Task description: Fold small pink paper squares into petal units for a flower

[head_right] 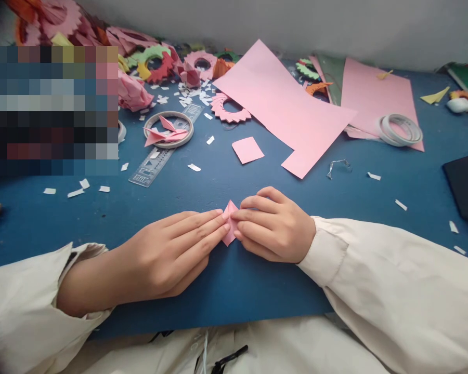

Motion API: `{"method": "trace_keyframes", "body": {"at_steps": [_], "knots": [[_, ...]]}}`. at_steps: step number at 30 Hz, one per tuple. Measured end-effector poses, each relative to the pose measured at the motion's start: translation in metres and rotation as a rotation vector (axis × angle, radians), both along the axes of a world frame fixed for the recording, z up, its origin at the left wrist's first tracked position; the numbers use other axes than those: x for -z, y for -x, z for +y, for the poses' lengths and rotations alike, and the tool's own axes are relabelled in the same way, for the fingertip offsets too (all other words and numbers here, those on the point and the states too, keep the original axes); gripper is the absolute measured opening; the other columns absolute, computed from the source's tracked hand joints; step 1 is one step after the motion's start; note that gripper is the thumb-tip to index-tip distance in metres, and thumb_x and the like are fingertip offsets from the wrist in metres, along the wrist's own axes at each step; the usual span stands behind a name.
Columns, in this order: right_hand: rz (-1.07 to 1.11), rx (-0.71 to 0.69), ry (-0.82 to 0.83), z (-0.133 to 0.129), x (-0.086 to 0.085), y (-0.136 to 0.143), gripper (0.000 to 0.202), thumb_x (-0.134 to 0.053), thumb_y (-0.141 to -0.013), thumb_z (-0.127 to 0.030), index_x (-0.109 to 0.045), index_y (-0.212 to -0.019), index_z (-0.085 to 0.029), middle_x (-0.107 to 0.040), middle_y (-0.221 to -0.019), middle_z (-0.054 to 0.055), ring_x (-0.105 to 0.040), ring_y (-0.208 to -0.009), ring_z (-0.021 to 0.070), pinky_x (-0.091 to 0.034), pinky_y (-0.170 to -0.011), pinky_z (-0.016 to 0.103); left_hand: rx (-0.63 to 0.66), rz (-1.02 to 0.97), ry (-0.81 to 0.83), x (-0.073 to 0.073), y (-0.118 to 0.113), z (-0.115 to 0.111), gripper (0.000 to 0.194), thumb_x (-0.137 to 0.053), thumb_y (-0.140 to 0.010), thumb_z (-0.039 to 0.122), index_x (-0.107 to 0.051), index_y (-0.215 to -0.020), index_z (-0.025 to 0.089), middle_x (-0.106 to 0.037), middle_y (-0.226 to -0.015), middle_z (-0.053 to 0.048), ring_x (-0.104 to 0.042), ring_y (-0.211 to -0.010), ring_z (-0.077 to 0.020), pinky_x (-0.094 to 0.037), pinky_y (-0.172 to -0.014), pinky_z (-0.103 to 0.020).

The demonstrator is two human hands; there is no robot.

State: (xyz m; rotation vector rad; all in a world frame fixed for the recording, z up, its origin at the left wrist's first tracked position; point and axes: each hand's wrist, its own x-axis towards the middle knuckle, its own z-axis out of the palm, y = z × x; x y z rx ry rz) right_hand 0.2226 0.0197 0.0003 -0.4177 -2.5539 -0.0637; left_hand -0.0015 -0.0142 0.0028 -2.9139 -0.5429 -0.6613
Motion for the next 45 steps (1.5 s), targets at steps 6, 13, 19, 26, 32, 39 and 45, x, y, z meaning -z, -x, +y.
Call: {"method": "trace_keyframes", "body": {"at_steps": [6, 13, 19, 26, 32, 39, 45], "knots": [[-0.041, 0.073, -0.056, -0.0006, -0.0014, 0.0014, 0.008, -0.056, -0.085, -0.018, -0.064, -0.085, -0.017, -0.072, -0.090, 0.002, -0.064, -0.085, 0.0151, -0.046, -0.074, 0.033, -0.005, 0.031, 0.001, -0.0002, -0.0003, -0.0001, 0.029, -0.051, -0.085, 0.009, -0.059, -0.110, -0.003, -0.062, -0.115, -0.022, -0.059, -0.111, -0.0302, -0.057, -0.087, -0.040], [-0.046, 0.119, -0.001, 0.0004, 0.0015, 0.0013, 0.013, -0.055, -0.086, -0.019, -0.058, -0.098, -0.015, -0.070, -0.091, 0.004, -0.061, -0.085, 0.0163, -0.044, -0.074, 0.034, -0.010, 0.041, -0.013, 0.0010, -0.0004, 0.0012, 0.032, -0.051, -0.085, 0.010, -0.057, -0.114, -0.003, -0.059, -0.118, -0.024, -0.057, -0.114, -0.0304, -0.057, -0.087, -0.040], [-0.108, 0.101, 0.018, 0.0014, 0.0020, 0.0001, 0.023, -0.050, -0.089, -0.018, -0.055, -0.109, -0.010, -0.067, -0.094, 0.009, -0.059, -0.085, 0.0183, -0.044, -0.074, 0.036, -0.003, 0.025, -0.004, 0.0008, 0.0006, -0.0003, 0.031, -0.051, -0.085, 0.012, -0.058, -0.112, 0.000, -0.063, -0.113, -0.022, -0.061, -0.109, -0.0299, -0.059, -0.081, -0.040], [-0.123, 0.085, 0.024, 0.0029, 0.0023, -0.0010, 0.025, -0.051, -0.087, -0.015, -0.056, -0.111, -0.009, -0.066, -0.095, 0.010, -0.058, -0.085, 0.0187, -0.044, -0.072, 0.036, -0.148, -0.221, 0.106, -0.0029, 0.0025, 0.0024, 0.024, -0.052, -0.078, 0.004, -0.066, -0.098, 0.001, -0.071, -0.098, -0.015, -0.068, -0.091, -0.0250, -0.061, -0.079, -0.036], [-0.138, 0.094, 0.027, 0.0024, 0.0019, -0.0007, 0.023, -0.048, -0.089, -0.016, -0.055, -0.111, -0.011, -0.065, -0.095, 0.009, -0.057, -0.085, 0.0179, -0.043, -0.072, 0.035, -0.103, -0.127, 0.096, -0.0005, 0.0023, 0.0061, 0.025, -0.051, -0.081, 0.006, -0.066, -0.101, 0.003, -0.067, -0.109, -0.014, -0.065, -0.101, -0.0273, -0.061, -0.077, -0.038], [-0.147, 0.095, 0.028, 0.0023, 0.0020, -0.0013, 0.025, -0.048, -0.089, -0.017, -0.054, -0.112, -0.011, -0.065, -0.097, 0.009, -0.057, -0.087, 0.0183, -0.043, -0.073, 0.036, -0.036, 0.053, -0.062, -0.0007, 0.0045, 0.0045, 0.027, -0.055, -0.083, 0.011, -0.063, -0.106, 0.001, -0.063, -0.115, -0.018, -0.061, -0.108, -0.0306, -0.060, -0.074, -0.040], [-0.144, 0.104, 0.037, 0.0020, 0.0016, -0.0008, 0.025, -0.050, -0.088, -0.015, -0.054, -0.112, -0.010, -0.065, -0.098, 0.010, -0.057, -0.087, 0.0188, -0.044, -0.073, 0.036, -0.037, 0.094, -0.098, 0.0012, 0.0040, 0.0021, 0.026, -0.055, -0.084, 0.012, -0.063, -0.107, 0.001, -0.063, -0.115, -0.019, -0.061, -0.108, -0.0315, -0.060, -0.072, -0.039]]}}
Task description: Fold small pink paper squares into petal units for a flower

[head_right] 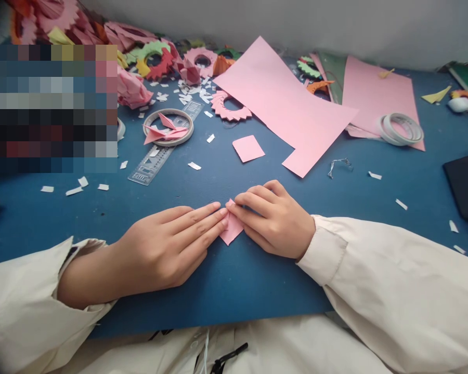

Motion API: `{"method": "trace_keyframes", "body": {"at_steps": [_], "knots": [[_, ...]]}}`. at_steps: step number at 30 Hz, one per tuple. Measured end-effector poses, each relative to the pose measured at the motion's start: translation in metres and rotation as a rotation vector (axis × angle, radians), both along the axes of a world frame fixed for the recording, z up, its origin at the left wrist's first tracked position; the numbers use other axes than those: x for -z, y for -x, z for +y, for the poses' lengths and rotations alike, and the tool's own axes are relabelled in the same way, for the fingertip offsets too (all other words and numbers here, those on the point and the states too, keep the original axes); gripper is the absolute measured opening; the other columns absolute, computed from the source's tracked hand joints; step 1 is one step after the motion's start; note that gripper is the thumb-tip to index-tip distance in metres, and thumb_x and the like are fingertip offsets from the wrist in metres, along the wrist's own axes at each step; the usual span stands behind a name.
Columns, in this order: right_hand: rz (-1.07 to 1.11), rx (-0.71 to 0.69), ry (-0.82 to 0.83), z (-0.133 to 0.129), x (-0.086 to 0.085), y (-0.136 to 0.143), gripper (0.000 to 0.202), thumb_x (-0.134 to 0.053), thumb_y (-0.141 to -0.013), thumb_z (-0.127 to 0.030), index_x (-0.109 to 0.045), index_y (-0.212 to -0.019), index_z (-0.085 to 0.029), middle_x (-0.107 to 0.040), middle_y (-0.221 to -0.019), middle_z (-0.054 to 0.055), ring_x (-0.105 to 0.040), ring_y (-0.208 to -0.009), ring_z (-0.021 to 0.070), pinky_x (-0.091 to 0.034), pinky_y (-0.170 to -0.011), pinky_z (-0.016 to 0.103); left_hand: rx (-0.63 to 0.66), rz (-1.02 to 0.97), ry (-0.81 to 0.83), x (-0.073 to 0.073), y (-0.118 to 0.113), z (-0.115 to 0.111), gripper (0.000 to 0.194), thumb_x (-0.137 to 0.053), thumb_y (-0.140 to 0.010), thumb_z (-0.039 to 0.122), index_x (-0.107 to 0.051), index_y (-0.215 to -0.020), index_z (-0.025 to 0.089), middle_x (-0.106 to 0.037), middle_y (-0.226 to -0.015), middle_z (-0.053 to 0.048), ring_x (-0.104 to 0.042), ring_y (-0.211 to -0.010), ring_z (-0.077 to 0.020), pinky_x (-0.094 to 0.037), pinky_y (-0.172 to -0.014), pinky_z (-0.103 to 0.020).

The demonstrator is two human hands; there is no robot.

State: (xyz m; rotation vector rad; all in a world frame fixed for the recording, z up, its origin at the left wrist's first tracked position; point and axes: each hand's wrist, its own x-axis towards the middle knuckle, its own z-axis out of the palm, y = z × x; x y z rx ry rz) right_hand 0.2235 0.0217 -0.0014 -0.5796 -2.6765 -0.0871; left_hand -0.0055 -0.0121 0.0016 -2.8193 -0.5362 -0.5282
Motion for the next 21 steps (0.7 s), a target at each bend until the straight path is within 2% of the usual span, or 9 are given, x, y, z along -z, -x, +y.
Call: {"method": "trace_keyframes", "body": {"at_steps": [15, 21], "knots": [[0.001, 0.009, 0.011, 0.0001, 0.0008, -0.0008, 0.027, -0.048, -0.088, -0.016, -0.054, -0.115, -0.013, -0.063, -0.102, 0.011, -0.057, -0.090, 0.0196, -0.043, -0.073, 0.037, -0.004, -0.019, -0.004, 0.0021, -0.0021, -0.0005, 0.025, -0.053, -0.085, 0.010, -0.063, -0.106, 0.001, -0.064, -0.114, -0.018, -0.062, -0.107, -0.0299, -0.060, -0.070, -0.036], [0.001, 0.042, 0.009, -0.0001, 0.0021, -0.0005, 0.027, -0.050, -0.086, -0.016, -0.056, -0.111, -0.009, -0.062, -0.102, 0.014, -0.056, -0.091, 0.0224, -0.044, -0.072, 0.039, -0.004, -0.011, 0.012, 0.0004, -0.0015, 0.0003, 0.027, -0.051, -0.085, 0.010, -0.063, -0.107, 0.000, -0.062, -0.116, -0.020, -0.062, -0.106, -0.0303, -0.059, -0.070, -0.036]]}}
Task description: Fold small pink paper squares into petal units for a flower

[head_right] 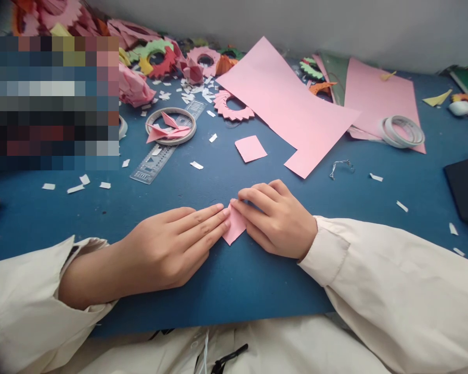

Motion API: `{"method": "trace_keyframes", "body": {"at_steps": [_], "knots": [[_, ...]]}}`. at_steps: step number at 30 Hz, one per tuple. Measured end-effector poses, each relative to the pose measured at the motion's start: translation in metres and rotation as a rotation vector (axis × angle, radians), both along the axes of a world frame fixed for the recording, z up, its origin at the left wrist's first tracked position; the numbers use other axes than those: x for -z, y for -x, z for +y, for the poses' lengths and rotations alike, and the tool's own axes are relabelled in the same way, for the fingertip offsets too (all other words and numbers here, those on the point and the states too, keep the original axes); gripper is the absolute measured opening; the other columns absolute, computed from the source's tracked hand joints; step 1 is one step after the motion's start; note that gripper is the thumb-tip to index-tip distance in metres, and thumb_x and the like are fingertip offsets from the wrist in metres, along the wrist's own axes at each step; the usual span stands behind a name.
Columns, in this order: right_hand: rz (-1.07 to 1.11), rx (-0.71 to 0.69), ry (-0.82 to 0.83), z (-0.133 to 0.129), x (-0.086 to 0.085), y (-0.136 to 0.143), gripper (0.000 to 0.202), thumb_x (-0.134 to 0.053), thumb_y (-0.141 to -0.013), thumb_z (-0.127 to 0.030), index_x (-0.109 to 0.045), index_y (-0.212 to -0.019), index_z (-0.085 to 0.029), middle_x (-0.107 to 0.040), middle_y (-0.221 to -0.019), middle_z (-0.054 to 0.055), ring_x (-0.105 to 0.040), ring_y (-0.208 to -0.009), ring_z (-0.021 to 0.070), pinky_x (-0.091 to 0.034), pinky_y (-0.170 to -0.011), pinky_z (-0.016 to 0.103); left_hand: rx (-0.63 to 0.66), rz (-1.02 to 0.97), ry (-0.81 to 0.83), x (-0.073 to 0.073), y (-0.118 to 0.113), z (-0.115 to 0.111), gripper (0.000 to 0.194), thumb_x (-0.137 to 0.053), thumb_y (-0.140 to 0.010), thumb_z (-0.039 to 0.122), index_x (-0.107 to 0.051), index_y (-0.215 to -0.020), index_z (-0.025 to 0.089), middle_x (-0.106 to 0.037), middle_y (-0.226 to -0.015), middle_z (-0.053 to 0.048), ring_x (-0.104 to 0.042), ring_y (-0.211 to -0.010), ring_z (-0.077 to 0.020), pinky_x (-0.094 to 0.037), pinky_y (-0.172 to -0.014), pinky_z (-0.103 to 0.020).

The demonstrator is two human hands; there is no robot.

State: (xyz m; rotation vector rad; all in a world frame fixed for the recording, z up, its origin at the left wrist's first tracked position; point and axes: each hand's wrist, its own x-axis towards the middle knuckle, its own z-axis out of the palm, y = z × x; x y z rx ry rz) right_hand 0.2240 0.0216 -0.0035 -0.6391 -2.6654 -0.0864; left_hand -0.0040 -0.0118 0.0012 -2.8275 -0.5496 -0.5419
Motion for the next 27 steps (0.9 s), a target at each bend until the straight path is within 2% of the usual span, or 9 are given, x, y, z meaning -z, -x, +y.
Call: {"method": "trace_keyframes", "body": {"at_steps": [12, 18, 23, 27], "knots": [[-0.009, 0.016, -0.013, -0.0005, -0.0005, 0.0003, 0.031, -0.051, -0.086, -0.016, -0.054, -0.115, -0.007, -0.061, -0.105, 0.015, -0.057, -0.093, 0.0238, -0.045, -0.072, 0.039, 0.000, -0.014, 0.014, -0.0004, -0.0006, 0.0007, 0.026, -0.051, -0.085, 0.012, -0.063, -0.106, 0.000, -0.063, -0.115, -0.019, -0.062, -0.106, -0.0302, -0.059, -0.071, -0.037], [-0.003, 0.016, -0.015, -0.0002, -0.0013, -0.0006, 0.028, -0.049, -0.087, -0.018, -0.054, -0.114, -0.013, -0.061, -0.105, 0.013, -0.057, -0.092, 0.0226, -0.044, -0.071, 0.038, 0.001, -0.010, 0.022, -0.0007, -0.0001, 0.0012, 0.026, -0.052, -0.085, 0.011, -0.063, -0.105, 0.000, -0.063, -0.114, -0.020, -0.062, -0.106, -0.0304, -0.059, -0.070, -0.036], [-0.040, 0.008, -0.007, -0.0001, -0.0022, 0.0001, 0.028, -0.050, -0.087, -0.017, -0.056, -0.113, -0.011, -0.061, -0.105, 0.014, -0.056, -0.091, 0.0242, -0.044, -0.071, 0.039, 0.002, 0.005, 0.029, 0.0001, 0.0011, 0.0005, 0.027, -0.051, -0.085, 0.012, -0.062, -0.107, 0.001, -0.063, -0.116, -0.020, -0.062, -0.107, -0.0297, -0.058, -0.071, -0.036], [-0.081, 0.059, -0.012, -0.0002, -0.0017, 0.0005, 0.032, -0.048, -0.088, -0.020, -0.054, -0.117, -0.008, -0.060, -0.106, 0.015, -0.056, -0.091, 0.0247, -0.043, -0.071, 0.039, -0.006, 0.008, 0.031, 0.0003, 0.0009, -0.0002, 0.027, -0.051, -0.085, 0.012, -0.062, -0.107, 0.001, -0.062, -0.117, -0.020, -0.061, -0.108, -0.0297, -0.057, -0.072, -0.036]]}}
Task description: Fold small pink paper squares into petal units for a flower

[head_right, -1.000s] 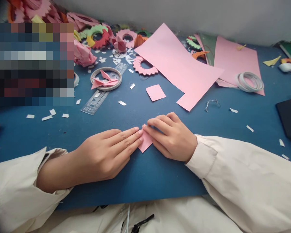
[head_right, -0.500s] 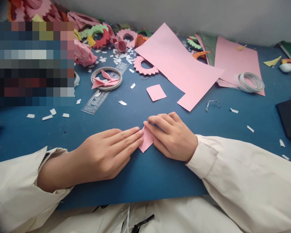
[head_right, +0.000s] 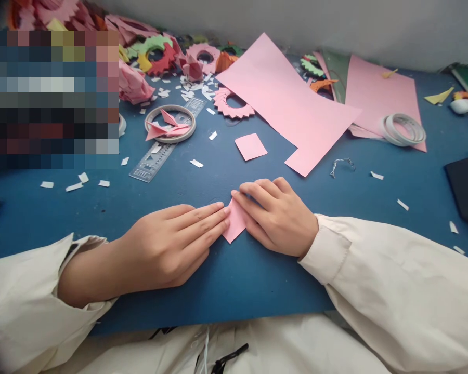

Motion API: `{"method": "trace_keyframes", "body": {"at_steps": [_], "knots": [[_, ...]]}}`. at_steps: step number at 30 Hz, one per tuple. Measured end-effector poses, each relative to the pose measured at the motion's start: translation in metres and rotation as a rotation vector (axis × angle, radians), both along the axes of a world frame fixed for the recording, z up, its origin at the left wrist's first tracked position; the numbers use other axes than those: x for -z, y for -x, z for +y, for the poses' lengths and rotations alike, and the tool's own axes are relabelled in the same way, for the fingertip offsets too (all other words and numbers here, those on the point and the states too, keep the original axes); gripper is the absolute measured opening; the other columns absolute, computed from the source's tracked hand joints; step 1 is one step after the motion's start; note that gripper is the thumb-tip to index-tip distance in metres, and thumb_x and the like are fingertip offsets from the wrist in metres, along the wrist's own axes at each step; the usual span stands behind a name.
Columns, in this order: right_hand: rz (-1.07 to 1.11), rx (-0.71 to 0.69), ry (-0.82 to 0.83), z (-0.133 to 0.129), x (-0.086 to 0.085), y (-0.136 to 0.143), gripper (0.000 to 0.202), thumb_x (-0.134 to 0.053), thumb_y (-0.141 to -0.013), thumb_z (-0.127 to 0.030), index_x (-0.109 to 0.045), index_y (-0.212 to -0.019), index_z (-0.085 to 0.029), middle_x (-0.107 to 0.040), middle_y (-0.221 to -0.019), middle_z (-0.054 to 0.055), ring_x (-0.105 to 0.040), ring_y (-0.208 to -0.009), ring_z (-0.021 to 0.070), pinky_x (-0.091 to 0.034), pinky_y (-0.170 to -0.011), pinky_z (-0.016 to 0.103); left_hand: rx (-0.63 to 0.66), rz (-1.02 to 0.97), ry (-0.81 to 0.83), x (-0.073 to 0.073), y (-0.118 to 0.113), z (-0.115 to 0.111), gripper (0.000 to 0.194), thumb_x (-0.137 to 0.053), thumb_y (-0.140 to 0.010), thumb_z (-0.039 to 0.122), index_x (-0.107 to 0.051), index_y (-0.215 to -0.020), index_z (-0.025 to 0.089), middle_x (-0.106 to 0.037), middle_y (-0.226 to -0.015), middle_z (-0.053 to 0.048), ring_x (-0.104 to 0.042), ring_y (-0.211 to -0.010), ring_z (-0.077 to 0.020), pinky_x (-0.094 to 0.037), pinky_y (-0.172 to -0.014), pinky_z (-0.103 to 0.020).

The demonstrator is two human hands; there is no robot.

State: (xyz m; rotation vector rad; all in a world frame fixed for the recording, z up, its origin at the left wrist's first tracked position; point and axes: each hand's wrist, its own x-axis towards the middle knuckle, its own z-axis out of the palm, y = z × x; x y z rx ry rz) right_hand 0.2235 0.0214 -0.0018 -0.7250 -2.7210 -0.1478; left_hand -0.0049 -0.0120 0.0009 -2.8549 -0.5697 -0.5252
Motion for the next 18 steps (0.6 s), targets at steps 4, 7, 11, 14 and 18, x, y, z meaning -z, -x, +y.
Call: {"method": "trace_keyframes", "body": {"at_steps": [4, 7, 11, 14, 18], "knots": [[0.025, 0.008, -0.008, 0.0000, 0.0012, -0.0010, 0.032, -0.047, -0.089, -0.021, -0.052, -0.119, -0.013, -0.059, -0.107, 0.014, -0.055, -0.094, 0.0241, -0.043, -0.072, 0.039, -0.004, -0.021, 0.005, -0.0012, -0.0011, 0.0002, 0.026, -0.051, -0.084, 0.013, -0.063, -0.105, 0.002, -0.064, -0.115, -0.019, -0.062, -0.106, -0.0299, -0.056, -0.070, -0.036], [0.037, -0.016, 0.015, 0.0002, 0.0019, -0.0019, 0.032, -0.046, -0.089, -0.021, -0.051, -0.120, -0.016, -0.059, -0.107, 0.013, -0.055, -0.095, 0.0238, -0.043, -0.072, 0.039, -0.050, -0.052, 0.070, -0.0034, -0.0025, 0.0005, 0.026, -0.048, -0.085, 0.014, -0.064, -0.103, 0.005, -0.065, -0.113, -0.016, -0.061, -0.106, -0.0292, -0.054, -0.072, -0.037], [0.058, -0.029, 0.049, 0.0005, 0.0030, -0.0023, 0.032, -0.047, -0.088, -0.019, -0.051, -0.119, -0.013, -0.059, -0.105, 0.013, -0.055, -0.093, 0.0235, -0.044, -0.071, 0.038, -0.121, -0.057, 0.219, -0.0060, -0.0035, 0.0011, 0.032, -0.042, -0.083, 0.012, -0.062, -0.108, 0.007, -0.062, -0.119, -0.016, -0.054, -0.114, -0.0298, -0.048, -0.087, -0.045], [0.069, -0.028, 0.057, 0.0006, 0.0037, -0.0022, 0.032, -0.047, -0.089, -0.019, -0.052, -0.119, -0.014, -0.060, -0.104, 0.013, -0.056, -0.093, 0.0230, -0.044, -0.071, 0.038, -0.122, -0.051, 0.271, -0.0070, -0.0034, 0.0009, 0.034, -0.041, -0.082, 0.012, -0.061, -0.109, 0.007, -0.060, -0.120, -0.016, -0.054, -0.113, -0.0290, -0.045, -0.088, -0.046], [0.075, -0.025, 0.071, 0.0004, 0.0036, -0.0019, 0.032, -0.045, -0.089, -0.020, -0.051, -0.121, -0.016, -0.059, -0.103, 0.012, -0.055, -0.093, 0.0224, -0.044, -0.071, 0.038, -0.099, -0.048, 0.237, -0.0098, -0.0047, -0.0043, 0.035, -0.041, -0.081, 0.011, -0.061, -0.108, 0.003, -0.065, -0.110, -0.018, -0.058, -0.103, -0.0293, -0.047, -0.081, -0.045]]}}
